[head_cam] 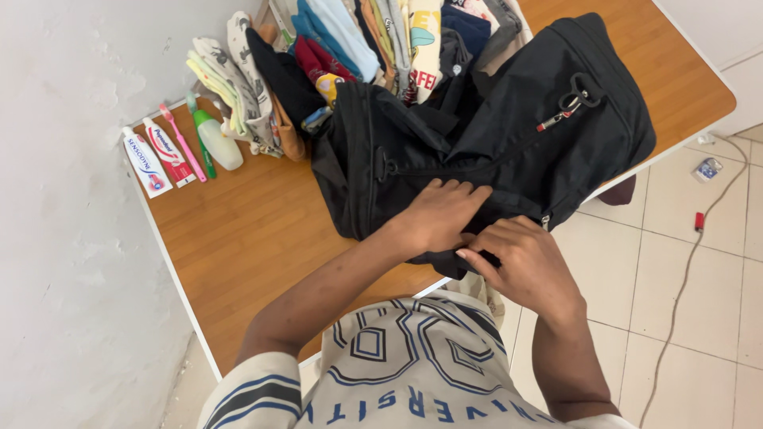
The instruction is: The person packs personal care items into a black duffel bag on a wooden table. They pick up a charger, toothpaste tubes, and toothbrushes one by one and place them into the inner pockets of the bag before closing the zippers.
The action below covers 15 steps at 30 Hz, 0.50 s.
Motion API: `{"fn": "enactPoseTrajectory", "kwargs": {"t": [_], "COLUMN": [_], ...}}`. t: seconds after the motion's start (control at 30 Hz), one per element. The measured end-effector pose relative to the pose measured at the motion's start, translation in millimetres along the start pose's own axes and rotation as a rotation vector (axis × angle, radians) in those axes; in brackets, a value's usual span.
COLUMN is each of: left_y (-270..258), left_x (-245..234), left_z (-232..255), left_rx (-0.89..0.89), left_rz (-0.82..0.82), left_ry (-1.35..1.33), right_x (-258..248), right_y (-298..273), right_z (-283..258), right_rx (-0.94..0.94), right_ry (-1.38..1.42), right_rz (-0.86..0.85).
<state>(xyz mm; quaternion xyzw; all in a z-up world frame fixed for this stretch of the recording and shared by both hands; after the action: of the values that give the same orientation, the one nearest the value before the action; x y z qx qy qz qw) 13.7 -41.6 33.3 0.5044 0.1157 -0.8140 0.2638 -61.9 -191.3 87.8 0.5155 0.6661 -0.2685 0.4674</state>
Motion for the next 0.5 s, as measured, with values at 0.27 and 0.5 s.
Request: {"fn": "enactPoseTrajectory", "kwargs": {"t": [0.27, 0.5], "left_y": [-103, -181], "left_x": [-48, -53], "left_z": [-3, -23], "left_rx": [0.204, 0.03], "left_rz": [0.393, 0.516], "left_ry": [-0.025, -0.011], "right_x": [17, 73], "right_y": [-2, 20], "right_z": [-55, -97], "right_rx": [-0.255, -0.416], "right_ry": [0.122, 0.164], "right_rz": [-0.122, -0.323]}}
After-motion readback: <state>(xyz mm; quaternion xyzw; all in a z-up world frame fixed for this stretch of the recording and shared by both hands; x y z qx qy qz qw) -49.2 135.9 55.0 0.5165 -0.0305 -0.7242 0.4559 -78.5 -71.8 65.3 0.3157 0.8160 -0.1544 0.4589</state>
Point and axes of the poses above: each hand's wrist, its own y-axis towards the middle knuckle, its own x-axis out of the palm, z = x × y, the point moved 1 cm from there along y, towards the middle knuckle, and after that the axes turned 13 degrees about x, right-handed, at the moved point
